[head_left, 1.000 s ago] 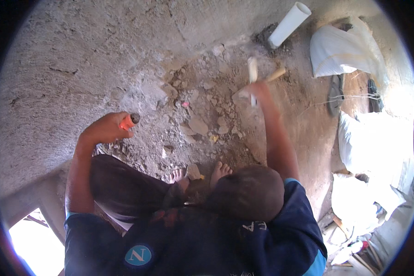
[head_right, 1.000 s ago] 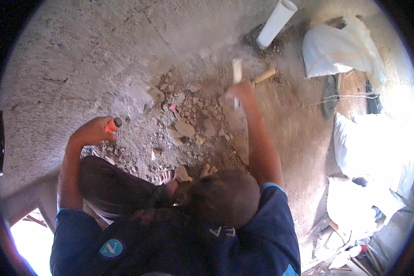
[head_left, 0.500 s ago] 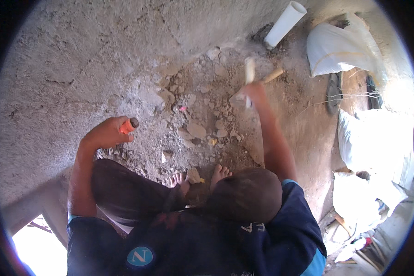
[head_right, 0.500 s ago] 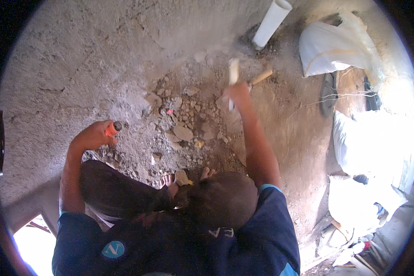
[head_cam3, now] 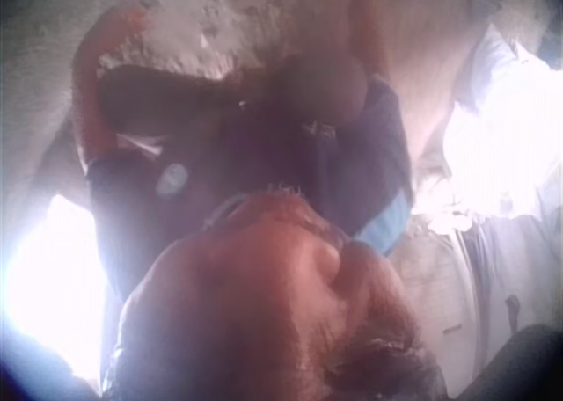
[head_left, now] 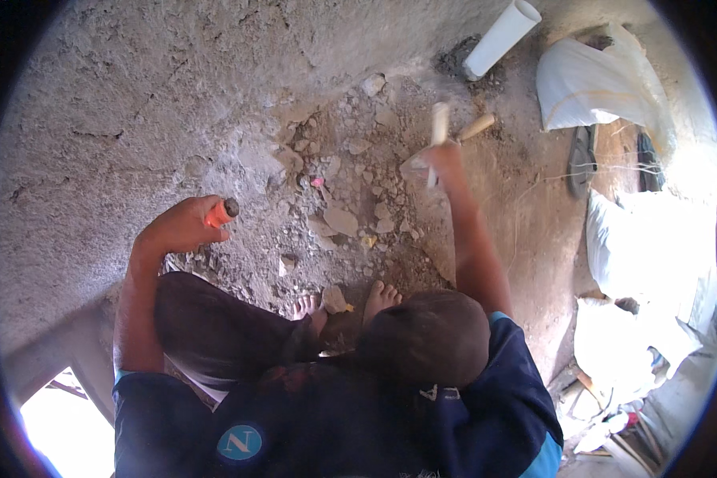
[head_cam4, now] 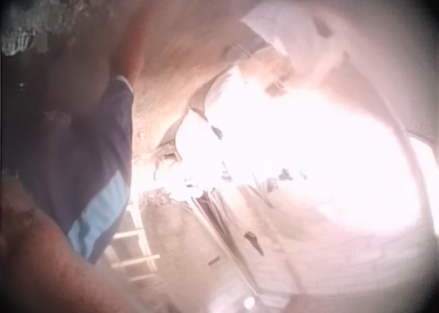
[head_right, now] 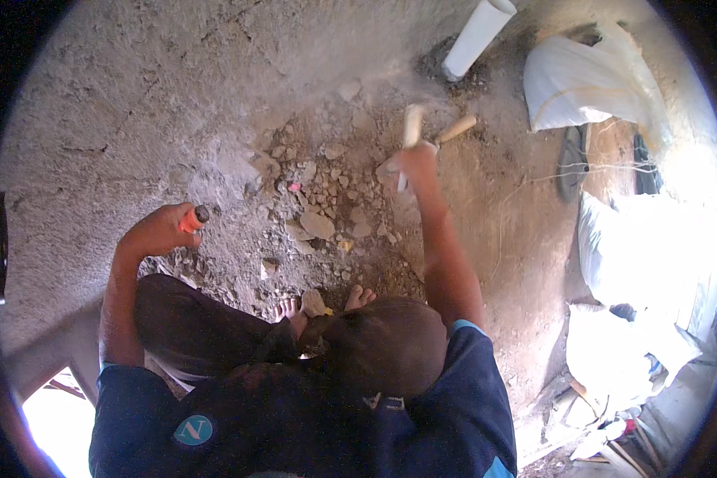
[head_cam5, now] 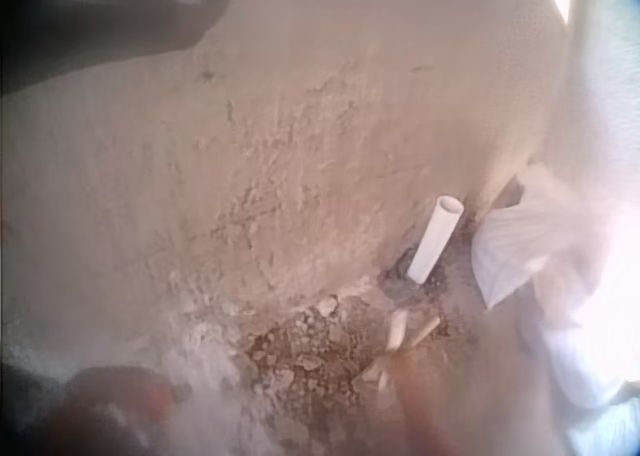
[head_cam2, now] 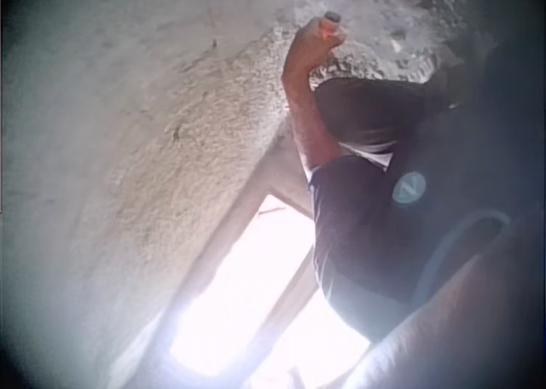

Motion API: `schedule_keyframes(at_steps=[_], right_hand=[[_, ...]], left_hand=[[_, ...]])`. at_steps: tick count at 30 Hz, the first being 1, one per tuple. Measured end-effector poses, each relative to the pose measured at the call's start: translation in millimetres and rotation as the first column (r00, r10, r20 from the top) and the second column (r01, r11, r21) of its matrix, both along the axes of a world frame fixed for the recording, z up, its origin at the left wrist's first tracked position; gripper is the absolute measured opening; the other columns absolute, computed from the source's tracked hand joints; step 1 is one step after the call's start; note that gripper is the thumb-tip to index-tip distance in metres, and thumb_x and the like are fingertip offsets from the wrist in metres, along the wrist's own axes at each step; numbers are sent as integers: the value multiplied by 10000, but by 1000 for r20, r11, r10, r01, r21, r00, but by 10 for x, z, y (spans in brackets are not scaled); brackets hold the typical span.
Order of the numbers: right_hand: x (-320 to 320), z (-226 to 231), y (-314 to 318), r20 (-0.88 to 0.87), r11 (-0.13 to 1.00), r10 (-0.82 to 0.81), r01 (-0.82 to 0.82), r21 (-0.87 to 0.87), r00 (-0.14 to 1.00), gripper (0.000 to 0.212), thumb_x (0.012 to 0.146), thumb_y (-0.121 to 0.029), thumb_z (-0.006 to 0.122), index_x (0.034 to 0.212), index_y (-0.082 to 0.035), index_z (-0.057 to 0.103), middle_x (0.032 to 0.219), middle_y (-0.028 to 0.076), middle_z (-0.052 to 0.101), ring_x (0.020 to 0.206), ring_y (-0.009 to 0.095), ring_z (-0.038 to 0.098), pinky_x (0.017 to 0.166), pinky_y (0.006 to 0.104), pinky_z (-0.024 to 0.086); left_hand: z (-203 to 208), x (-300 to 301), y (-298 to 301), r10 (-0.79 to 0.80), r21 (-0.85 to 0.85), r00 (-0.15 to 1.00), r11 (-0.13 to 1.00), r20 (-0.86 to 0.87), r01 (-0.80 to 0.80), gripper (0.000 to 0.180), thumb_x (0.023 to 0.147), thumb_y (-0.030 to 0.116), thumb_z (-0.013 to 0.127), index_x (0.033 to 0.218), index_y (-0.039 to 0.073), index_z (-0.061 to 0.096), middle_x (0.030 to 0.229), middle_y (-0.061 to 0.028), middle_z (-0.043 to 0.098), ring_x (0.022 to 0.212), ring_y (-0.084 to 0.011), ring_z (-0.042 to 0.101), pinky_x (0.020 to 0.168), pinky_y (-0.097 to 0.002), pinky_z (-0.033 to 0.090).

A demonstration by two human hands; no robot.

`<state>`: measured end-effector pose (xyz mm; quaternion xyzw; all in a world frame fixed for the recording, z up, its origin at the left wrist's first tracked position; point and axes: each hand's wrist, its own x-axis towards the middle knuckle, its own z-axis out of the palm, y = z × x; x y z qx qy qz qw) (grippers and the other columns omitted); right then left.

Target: The person uses a hammer and a chisel to chip away concrete from a floor.

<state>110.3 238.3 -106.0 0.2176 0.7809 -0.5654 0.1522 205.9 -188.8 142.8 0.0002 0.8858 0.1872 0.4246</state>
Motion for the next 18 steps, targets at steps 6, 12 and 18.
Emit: schedule_keyframes(at_steps=[6,12,18], right_hand=[[-427,-497,-10,-218,874,227,-100,476,949,166,724,-69,590,808,71,619,683,202,632,560,282,650,502,401,507],[73,272,-293,80,788,511,-504,353,856,185,712,-80,609,805,79,611,658,225,615,540,316,643,496,408,494],[-426,116,-25,-76,962,-199,180,-203,977,276,708,-162,672,786,94,605,624,208,624,509,282,644,454,386,491]], left_hand=[[-77,-70,-77,46,63,999,997,-4,-46,354,747,237,744,982,24,587,855,-107,630,787,-209,591,745,-343,472],[24,-9,-39,-11,-6,998,1000,-54,11,342,753,243,745,964,26,586,849,-100,631,784,-205,587,732,-349,470],[-36,-14,-46,-4,17,1000,1000,-22,5,395,751,256,750,1032,25,599,889,-147,648,825,-264,622,755,-355,479]])
